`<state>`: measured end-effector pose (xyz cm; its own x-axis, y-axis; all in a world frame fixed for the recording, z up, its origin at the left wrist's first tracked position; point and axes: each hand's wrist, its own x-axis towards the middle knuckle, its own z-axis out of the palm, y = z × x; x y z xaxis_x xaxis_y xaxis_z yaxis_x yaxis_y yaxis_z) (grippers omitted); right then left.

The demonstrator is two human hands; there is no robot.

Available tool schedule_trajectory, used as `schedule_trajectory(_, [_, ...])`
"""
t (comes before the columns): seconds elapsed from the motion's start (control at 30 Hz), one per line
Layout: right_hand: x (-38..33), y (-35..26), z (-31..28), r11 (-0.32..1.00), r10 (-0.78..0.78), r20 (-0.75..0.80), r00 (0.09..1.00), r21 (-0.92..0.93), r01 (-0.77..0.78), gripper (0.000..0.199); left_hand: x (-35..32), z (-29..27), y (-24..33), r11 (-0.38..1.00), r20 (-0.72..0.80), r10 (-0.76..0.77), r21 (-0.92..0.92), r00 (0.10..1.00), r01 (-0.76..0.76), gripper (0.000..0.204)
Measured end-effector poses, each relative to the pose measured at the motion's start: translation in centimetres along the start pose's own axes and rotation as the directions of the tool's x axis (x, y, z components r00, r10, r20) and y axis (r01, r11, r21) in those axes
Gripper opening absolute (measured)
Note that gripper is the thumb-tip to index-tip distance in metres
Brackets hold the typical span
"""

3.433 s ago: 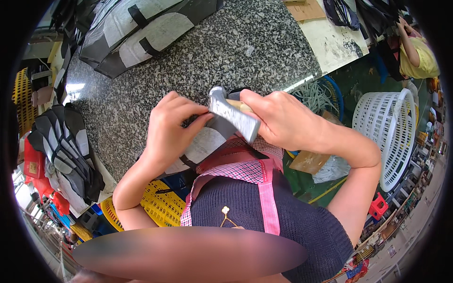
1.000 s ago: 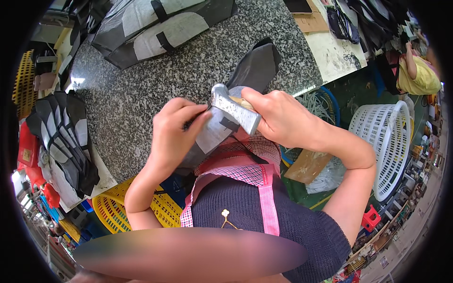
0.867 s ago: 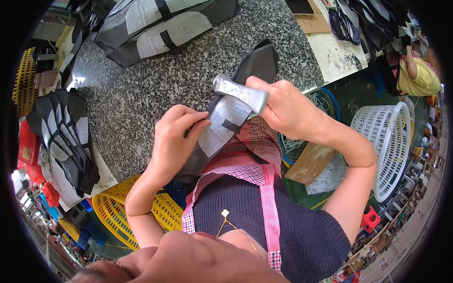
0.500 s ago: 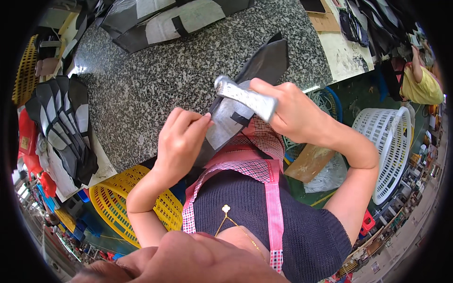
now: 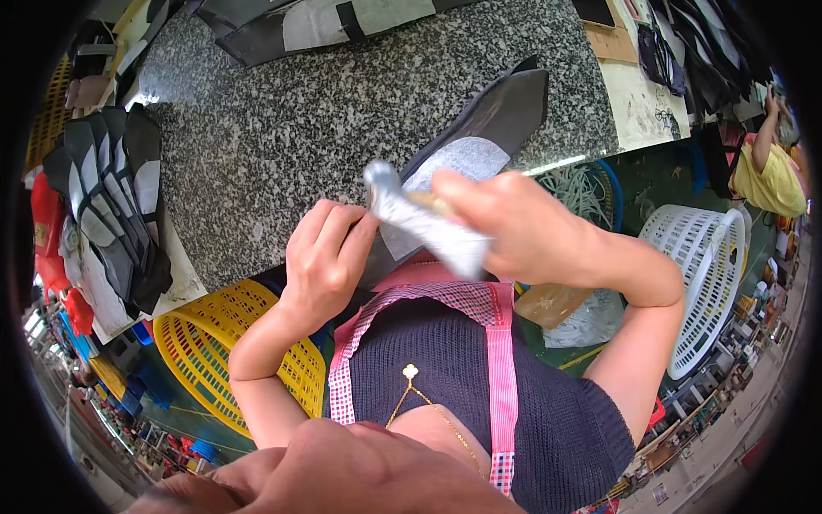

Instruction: Using a small hammer to flatten and bond pre-cut shoe upper sections on a workbench.

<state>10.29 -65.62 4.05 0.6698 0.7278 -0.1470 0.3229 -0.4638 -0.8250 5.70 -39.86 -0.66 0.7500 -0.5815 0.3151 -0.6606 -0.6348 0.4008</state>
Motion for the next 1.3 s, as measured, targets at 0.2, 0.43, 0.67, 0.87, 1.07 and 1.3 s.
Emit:
schedule_trajectory(0.2, [0.3,-1.0,-2.2,0.992,0.053,-0.324,0.944,-0.090,-0.087,0.016,2.9,2.3,0.0,0.996,-0.086,0.002,0.084,0.996,0.006,0.030])
schedule_trajectory(0.43, [-1.0,1.2,-1.6,0.959,0.232,-0.219,0.948,-0.109,-0.260,0.014,6.8,1.8,-0.9,0.974,0.007,-0.198,-0.110,0.980,0.197,0.024])
schedule_trajectory(0.67, [-1.9,0.2,-1.3,0.988,0.149,-0.272,0.951,0.074,-0.134,0.016,5.4,2.4,0.4,0.976,-0.010,0.085,0.202,0.996,-0.081,0.021])
schedule_trajectory(0.87, [-0.9,1.4,-1.9,0.972,0.217,-0.189,0.958,-0.045,-0.229,0.015,4.8,1.4,-1.3,0.995,0.010,-0.046,-0.083,0.999,0.047,0.020])
schedule_trajectory(1.07, [-0.9,0.8,-0.5,0.973,0.182,-0.030,0.983,-0.137,-0.185,0.016,4.6,0.9,-1.7,0.998,-0.042,-0.040,-0.055,0.998,0.038,0.026])
schedule_trajectory(1.3, [-0.5,-0.4,-1.3,1.000,-0.021,-0.278,0.960,-0.011,0.018,0.027,3.0,1.1,-1.0,0.969,-0.033,0.121,0.219,0.992,-0.111,0.020])
